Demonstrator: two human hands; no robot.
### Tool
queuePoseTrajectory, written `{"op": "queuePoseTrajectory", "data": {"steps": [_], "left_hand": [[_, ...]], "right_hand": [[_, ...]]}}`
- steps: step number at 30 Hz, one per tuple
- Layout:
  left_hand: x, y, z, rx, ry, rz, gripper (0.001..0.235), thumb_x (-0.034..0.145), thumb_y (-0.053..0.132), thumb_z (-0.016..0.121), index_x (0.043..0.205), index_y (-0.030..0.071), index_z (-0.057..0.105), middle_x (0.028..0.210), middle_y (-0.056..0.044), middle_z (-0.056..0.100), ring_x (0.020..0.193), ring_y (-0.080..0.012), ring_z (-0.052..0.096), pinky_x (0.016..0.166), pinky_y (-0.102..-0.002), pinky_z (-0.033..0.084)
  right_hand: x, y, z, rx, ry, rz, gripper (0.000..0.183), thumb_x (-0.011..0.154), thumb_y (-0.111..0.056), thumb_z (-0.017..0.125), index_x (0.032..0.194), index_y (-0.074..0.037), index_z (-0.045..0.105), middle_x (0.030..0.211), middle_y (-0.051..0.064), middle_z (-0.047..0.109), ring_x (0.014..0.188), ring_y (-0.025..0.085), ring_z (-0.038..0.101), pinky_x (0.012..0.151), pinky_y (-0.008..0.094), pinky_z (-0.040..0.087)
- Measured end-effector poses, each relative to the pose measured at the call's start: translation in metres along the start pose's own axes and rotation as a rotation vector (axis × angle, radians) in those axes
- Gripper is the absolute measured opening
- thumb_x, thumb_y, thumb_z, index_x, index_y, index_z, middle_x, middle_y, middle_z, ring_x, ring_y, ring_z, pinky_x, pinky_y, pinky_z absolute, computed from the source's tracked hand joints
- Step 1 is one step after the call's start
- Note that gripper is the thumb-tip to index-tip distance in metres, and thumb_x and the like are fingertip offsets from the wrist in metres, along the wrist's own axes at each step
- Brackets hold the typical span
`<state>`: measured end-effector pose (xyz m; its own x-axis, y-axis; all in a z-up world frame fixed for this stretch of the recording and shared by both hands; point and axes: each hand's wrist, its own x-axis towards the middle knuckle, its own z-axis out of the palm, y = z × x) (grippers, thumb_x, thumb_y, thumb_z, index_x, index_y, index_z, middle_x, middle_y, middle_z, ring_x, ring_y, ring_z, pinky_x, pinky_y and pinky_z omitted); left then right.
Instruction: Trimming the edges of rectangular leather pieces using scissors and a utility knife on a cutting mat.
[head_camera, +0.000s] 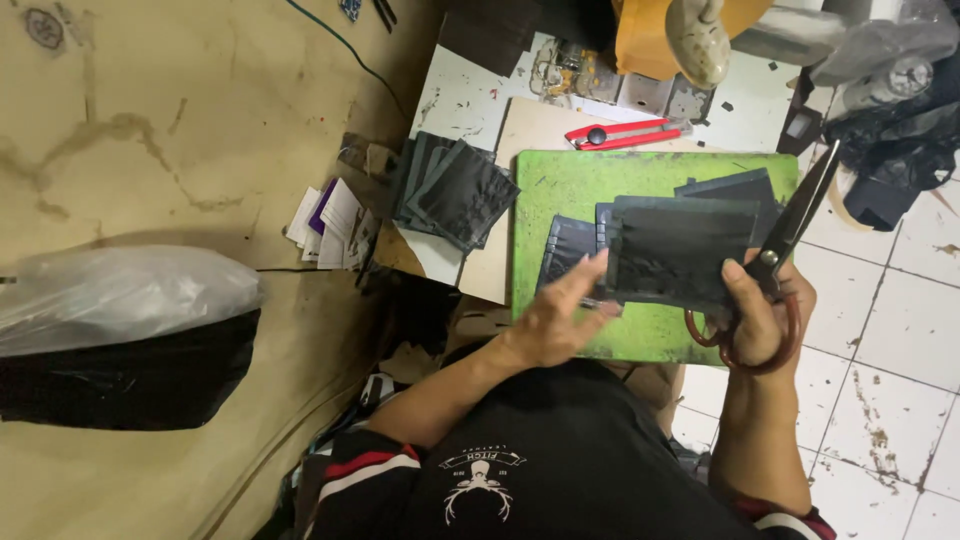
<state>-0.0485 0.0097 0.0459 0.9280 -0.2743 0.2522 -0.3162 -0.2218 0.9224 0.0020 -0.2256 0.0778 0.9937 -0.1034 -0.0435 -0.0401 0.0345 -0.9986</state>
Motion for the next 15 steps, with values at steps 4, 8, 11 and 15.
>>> {"op": "queuePoseTrajectory", "data": {"steps": [4, 8, 11, 15], "left_hand": [[0.01, 0.017, -0.036, -0.562, 0.152, -0.291, 0.069, 0.101, 0.049, 0.053, 0.148, 0.001, 0.04, 0.151, -0.024, 0.048, 0.141, -0.0374, 0.049, 0.117, -0.051, 0.046], [0.007, -0.03, -0.056, -0.569, 0.48, -0.238, 0.036, 0.093, 0.007, 0.076, 0.126, 0.0, 0.063, 0.107, -0.018, 0.074, 0.096, -0.021, 0.073, 0.081, -0.035, 0.064], [0.006, -0.011, -0.092, -0.39, 0.76, -0.249, 0.024, 0.093, 0.008, 0.078, 0.112, 0.002, 0.066, 0.093, -0.012, 0.075, 0.085, -0.014, 0.071, 0.076, -0.03, 0.062], [-0.014, -0.051, -0.137, -0.147, 0.927, -0.221, 0.015, 0.098, 0.005, 0.073, 0.11, -0.002, 0.066, 0.091, -0.017, 0.076, 0.089, -0.0144, 0.072, 0.083, -0.032, 0.062]], "right_hand": [[-0.001, 0.008, 0.01, -0.009, 0.042, 0.238, 0.022, 0.09, -0.018, 0.074, 0.103, -0.012, 0.057, 0.072, 0.005, 0.05, 0.037, 0.013, 0.041, 0.025, 0.026, 0.026], [-0.004, 0.008, 0.042, -0.019, -0.189, 0.104, 0.019, 0.097, -0.011, 0.072, 0.11, 0.002, 0.067, 0.055, 0.012, 0.051, 0.035, 0.015, 0.048, 0.032, 0.026, 0.038], [-0.002, 0.006, 0.043, 0.1, -0.239, 0.061, 0.019, 0.103, -0.01, 0.061, 0.108, 0.008, 0.063, 0.049, 0.007, 0.046, 0.033, 0.01, 0.043, 0.033, 0.022, 0.035], [-0.004, 0.011, 0.034, 0.12, -0.2, 0.038, 0.019, 0.106, -0.009, 0.057, 0.11, 0.009, 0.059, 0.048, 0.005, 0.04, 0.034, 0.009, 0.036, 0.035, 0.02, 0.032]]}}
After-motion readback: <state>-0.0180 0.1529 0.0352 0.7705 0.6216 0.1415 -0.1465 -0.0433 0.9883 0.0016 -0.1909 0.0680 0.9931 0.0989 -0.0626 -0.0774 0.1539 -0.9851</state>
